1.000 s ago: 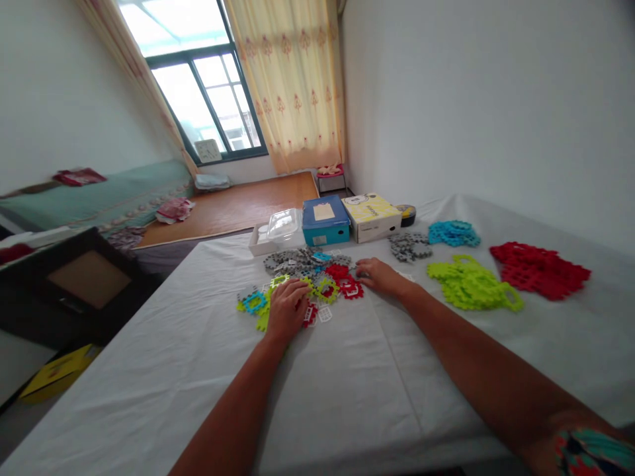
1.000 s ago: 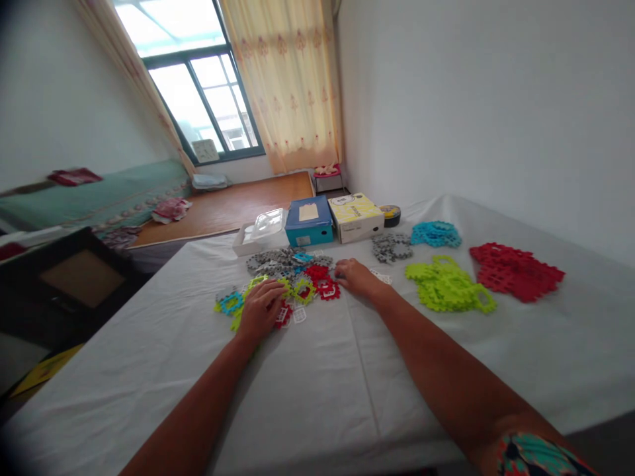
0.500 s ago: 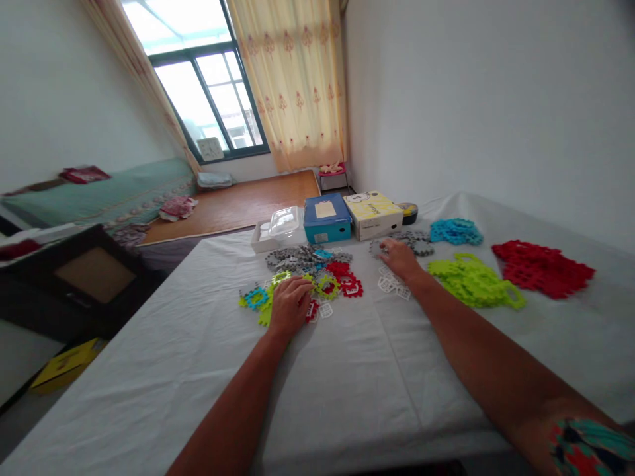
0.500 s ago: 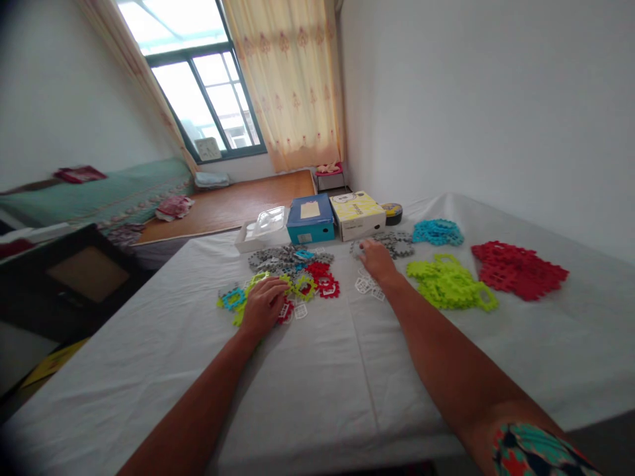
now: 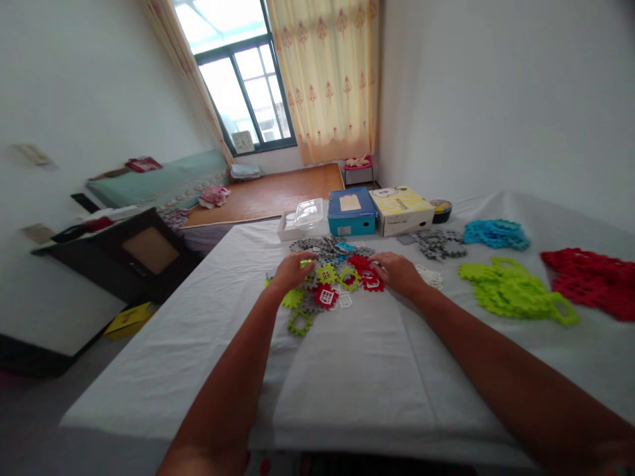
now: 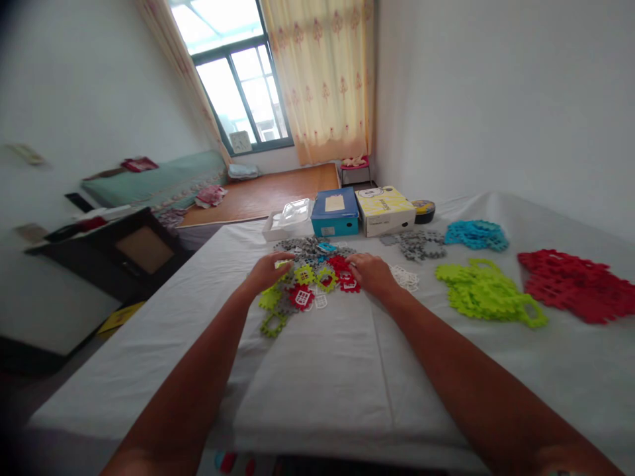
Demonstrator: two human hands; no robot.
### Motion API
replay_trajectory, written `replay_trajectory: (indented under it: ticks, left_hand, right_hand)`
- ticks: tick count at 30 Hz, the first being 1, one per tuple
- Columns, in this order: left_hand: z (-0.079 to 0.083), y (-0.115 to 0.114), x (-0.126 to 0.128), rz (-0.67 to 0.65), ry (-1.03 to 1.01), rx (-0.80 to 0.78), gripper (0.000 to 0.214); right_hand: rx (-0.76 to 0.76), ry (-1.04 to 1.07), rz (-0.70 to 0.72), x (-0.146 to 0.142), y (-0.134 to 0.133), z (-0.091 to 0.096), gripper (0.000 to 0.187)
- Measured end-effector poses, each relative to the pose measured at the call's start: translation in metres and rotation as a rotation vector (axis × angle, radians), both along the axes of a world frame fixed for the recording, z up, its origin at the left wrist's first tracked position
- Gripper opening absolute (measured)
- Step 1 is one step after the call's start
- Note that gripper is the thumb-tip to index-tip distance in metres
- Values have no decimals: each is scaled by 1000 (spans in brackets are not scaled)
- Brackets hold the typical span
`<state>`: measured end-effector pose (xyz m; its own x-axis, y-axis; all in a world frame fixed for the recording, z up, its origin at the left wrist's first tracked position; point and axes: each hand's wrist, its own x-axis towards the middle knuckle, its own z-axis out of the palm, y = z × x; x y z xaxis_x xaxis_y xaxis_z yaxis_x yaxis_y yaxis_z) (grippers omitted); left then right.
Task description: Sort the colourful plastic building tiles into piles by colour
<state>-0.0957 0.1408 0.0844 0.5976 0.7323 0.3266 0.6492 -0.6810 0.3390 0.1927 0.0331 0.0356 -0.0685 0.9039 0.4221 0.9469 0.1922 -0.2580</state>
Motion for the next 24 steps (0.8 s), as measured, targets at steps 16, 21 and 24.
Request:
replay_trajectory:
  ticks: [16, 21, 24]
  left_hand:
    - [-33, -38, 10, -16, -60, 213, 19]
    - [-32, -37, 9, -7, -45, 226, 24]
    - [-27, -33, 3, -43, -34, 227, 29]
  right_hand:
    - [24, 11, 228, -49, -10, -2, 52]
    - [6, -14, 243, -49, -14, 1, 49]
    - [-1, -34, 319, -49, -17, 5, 38]
